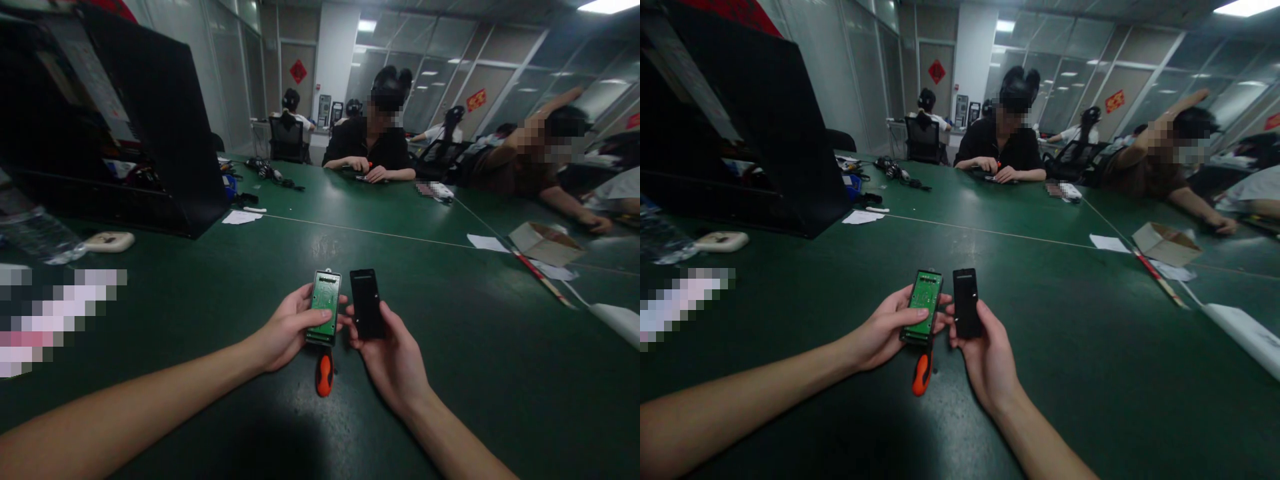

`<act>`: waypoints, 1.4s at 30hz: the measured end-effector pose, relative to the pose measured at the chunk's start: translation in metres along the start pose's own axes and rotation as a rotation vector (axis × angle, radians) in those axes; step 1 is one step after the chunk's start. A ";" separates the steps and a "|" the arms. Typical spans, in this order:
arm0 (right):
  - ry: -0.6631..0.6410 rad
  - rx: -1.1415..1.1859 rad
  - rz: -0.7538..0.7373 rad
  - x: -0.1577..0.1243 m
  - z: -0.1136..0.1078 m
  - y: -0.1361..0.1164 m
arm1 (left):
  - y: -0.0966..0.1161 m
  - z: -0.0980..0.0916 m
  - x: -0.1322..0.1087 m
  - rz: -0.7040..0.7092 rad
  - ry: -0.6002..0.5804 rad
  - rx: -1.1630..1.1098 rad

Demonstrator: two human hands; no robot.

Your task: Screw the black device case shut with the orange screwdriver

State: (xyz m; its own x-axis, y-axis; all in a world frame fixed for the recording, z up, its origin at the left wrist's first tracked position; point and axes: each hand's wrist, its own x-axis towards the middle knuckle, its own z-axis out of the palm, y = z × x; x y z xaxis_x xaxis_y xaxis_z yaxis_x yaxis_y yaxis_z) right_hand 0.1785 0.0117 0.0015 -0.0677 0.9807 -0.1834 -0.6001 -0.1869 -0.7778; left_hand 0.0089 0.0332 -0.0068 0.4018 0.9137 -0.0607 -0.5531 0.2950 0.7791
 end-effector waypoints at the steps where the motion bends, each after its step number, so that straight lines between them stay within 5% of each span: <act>1: -0.010 -0.006 -0.004 0.000 0.000 0.000 | 0.000 0.000 0.000 0.007 0.005 0.022; 13: -0.136 -0.058 -0.071 -0.002 -0.002 0.003 | 0.000 0.002 -0.003 0.045 -0.042 0.189; 26: -0.211 -0.057 0.019 -0.009 0.000 0.001 | 0.006 0.007 -0.004 0.013 0.004 -0.029; 31: -0.187 -0.084 -0.009 -0.009 0.002 0.001 | 0.011 0.009 -0.003 -0.026 -0.013 -0.154; 42: -0.096 -0.236 -0.111 -0.006 -0.004 0.010 | 0.005 0.004 -0.004 0.080 0.034 -0.028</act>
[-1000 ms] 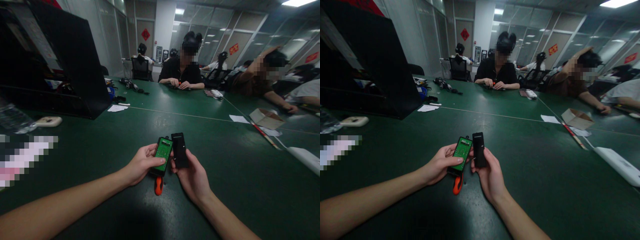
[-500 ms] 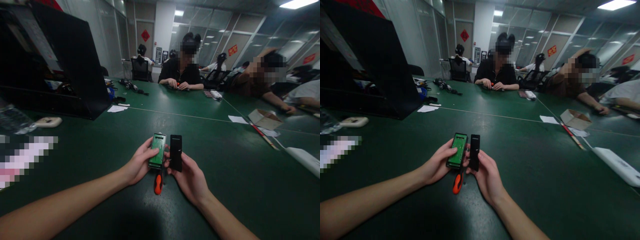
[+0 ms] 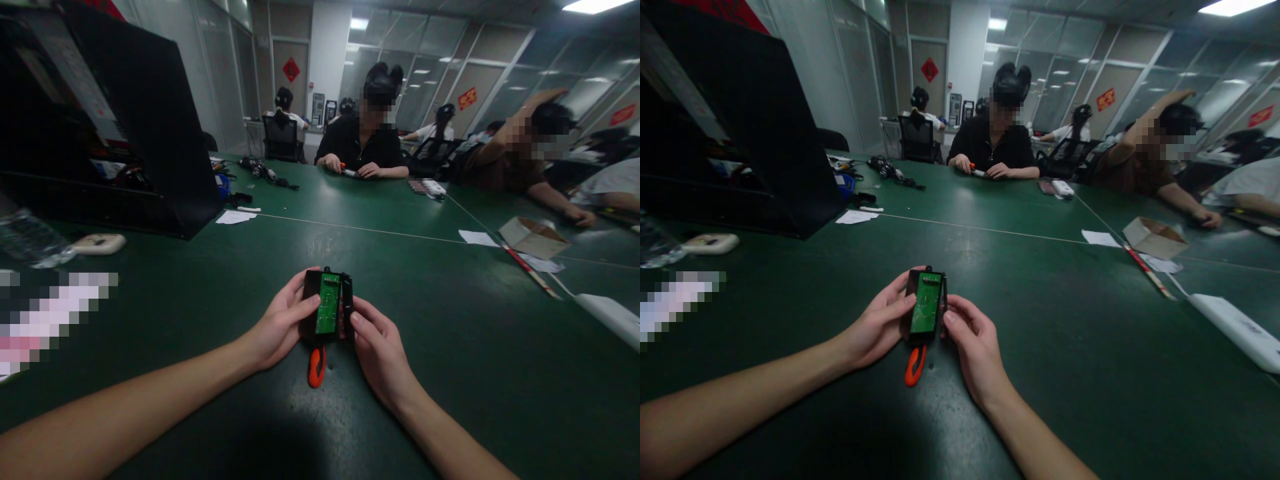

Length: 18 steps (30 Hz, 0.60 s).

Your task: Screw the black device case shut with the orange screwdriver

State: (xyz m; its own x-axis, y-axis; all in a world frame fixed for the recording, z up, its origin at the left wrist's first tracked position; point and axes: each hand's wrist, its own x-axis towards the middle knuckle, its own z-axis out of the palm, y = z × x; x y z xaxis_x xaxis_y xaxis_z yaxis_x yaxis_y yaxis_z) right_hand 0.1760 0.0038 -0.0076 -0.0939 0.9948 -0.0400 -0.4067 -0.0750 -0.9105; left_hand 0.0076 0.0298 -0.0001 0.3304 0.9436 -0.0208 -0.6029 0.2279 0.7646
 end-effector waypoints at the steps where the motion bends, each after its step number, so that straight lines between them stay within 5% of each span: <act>1: 0.008 -0.046 -0.022 0.000 0.000 0.001 | -0.001 0.000 0.000 0.009 0.014 0.015; 12: 0.081 -0.425 -0.175 -0.009 0.012 -0.001 | -0.011 0.006 -0.014 0.182 0.065 0.360; 18: 0.083 -0.450 -0.235 -0.010 0.013 0.003 | -0.009 0.008 -0.017 0.208 0.081 0.413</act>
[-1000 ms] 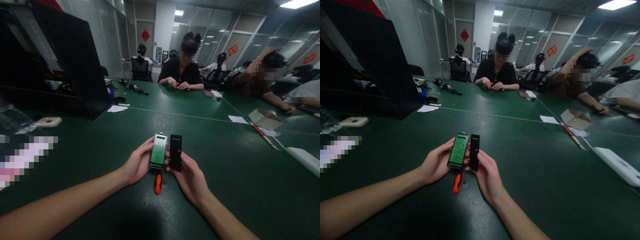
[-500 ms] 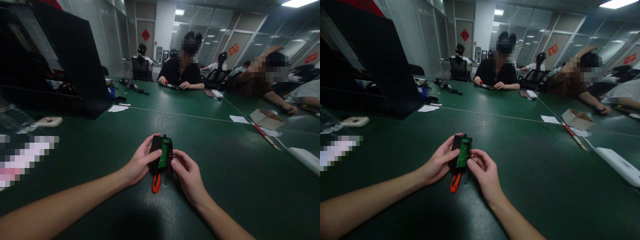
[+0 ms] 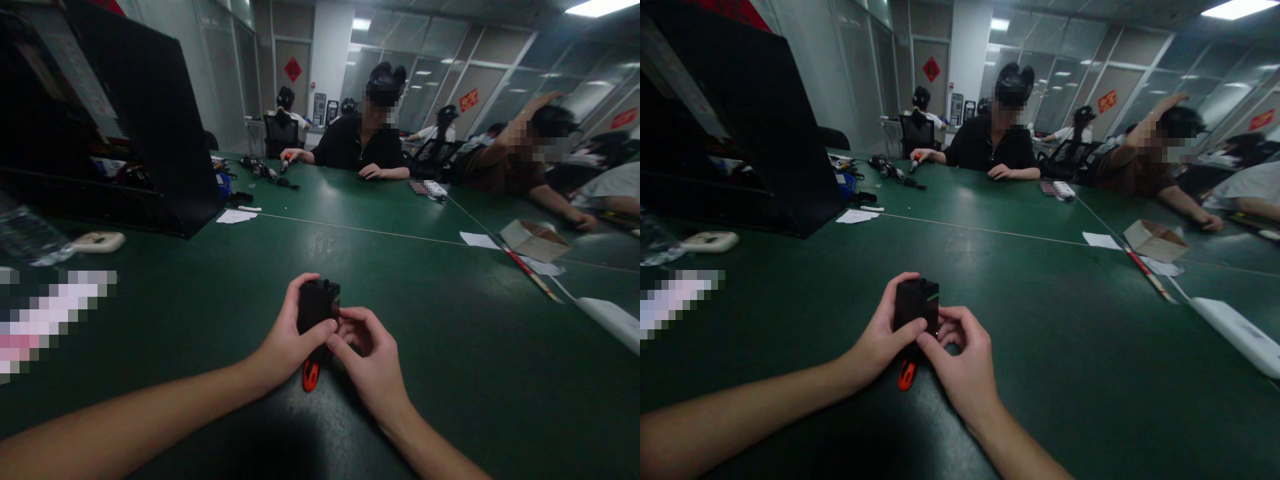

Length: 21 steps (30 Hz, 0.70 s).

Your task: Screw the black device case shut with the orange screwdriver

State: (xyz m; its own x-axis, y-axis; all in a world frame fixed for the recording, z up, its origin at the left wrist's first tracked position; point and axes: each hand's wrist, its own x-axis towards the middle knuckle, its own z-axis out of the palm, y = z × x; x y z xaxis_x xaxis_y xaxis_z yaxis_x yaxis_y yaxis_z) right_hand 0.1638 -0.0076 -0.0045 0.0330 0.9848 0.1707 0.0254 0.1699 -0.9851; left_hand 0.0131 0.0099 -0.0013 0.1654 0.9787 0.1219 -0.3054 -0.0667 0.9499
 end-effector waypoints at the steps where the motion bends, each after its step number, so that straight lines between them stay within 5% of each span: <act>1: 0.008 -0.010 -0.013 -0.001 0.001 0.001 | -0.001 0.000 0.000 0.001 -0.001 0.004; 21: 0.030 -0.021 0.043 -0.004 0.004 0.000 | -0.011 -0.003 0.001 -0.082 -0.039 -0.122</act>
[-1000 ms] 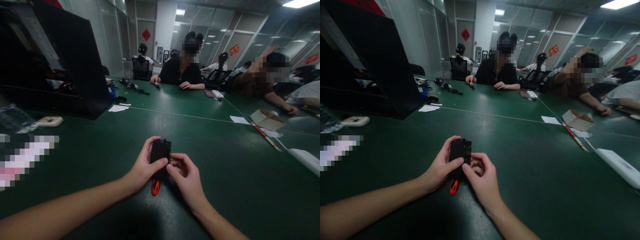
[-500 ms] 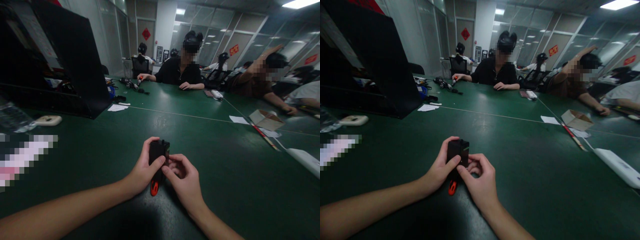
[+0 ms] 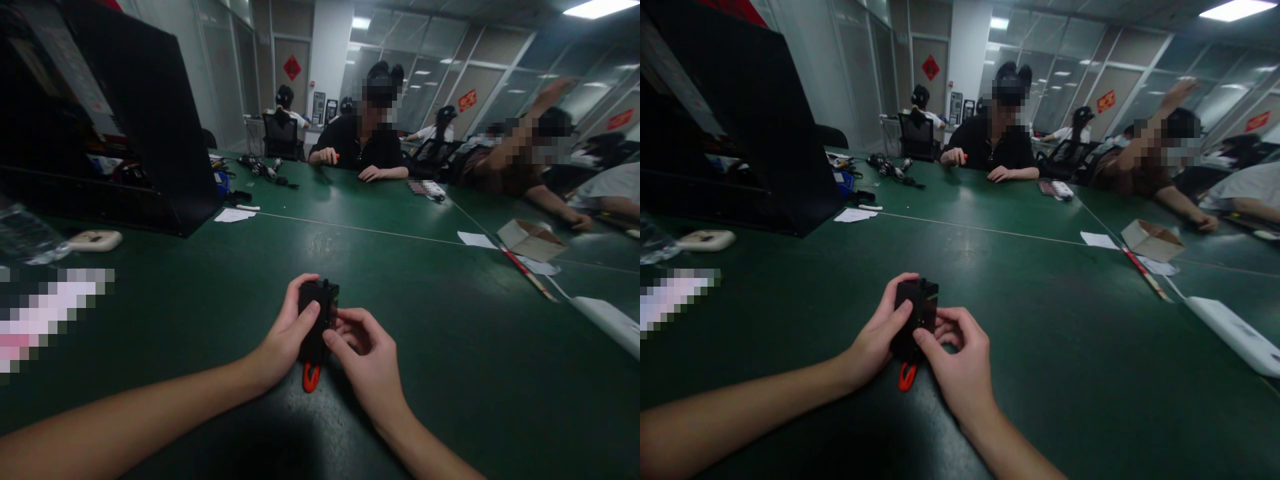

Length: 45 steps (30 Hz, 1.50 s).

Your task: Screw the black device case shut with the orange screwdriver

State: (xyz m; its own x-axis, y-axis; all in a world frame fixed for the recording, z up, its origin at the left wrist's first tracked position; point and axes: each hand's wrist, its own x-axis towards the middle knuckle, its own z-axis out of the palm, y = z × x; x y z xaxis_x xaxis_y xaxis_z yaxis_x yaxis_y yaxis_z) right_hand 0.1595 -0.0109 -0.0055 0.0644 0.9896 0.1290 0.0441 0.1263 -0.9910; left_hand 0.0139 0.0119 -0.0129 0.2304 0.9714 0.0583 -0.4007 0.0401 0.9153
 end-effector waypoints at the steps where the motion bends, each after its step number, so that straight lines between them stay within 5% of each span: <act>1: 0.006 0.004 0.016 0.000 0.001 0.000 | 0.000 0.000 0.000 0.005 -0.006 0.008; 9: -0.006 -0.049 0.019 -0.002 0.006 -0.002 | 0.000 -0.001 -0.001 0.010 -0.043 0.007; 15: -0.105 -0.069 -0.015 -0.002 0.007 0.002 | 0.002 -0.004 0.002 0.006 -0.225 -0.068; 22: -0.235 -0.094 0.036 0.000 0.001 0.001 | 0.006 -0.002 0.005 0.007 -0.178 -0.071; 33: -0.142 -0.005 0.111 0.004 -0.002 -0.002 | 0.002 -0.005 0.008 -0.052 -0.162 0.017; 39: -0.059 0.039 0.130 0.006 -0.004 -0.007 | 0.005 -0.007 0.008 -0.088 -0.381 0.031; 45: -0.024 0.024 0.120 0.008 -0.004 -0.011 | 0.006 -0.007 0.007 -0.094 -0.365 0.049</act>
State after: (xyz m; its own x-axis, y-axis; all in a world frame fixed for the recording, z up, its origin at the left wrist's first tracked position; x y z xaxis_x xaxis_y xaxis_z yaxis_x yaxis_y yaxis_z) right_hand 0.1632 -0.0043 0.0066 0.0436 0.9990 0.0091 0.0141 0.0085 -0.9999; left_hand 0.0067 0.0206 -0.0103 0.5684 0.8163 0.1026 -0.3213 0.1055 0.9411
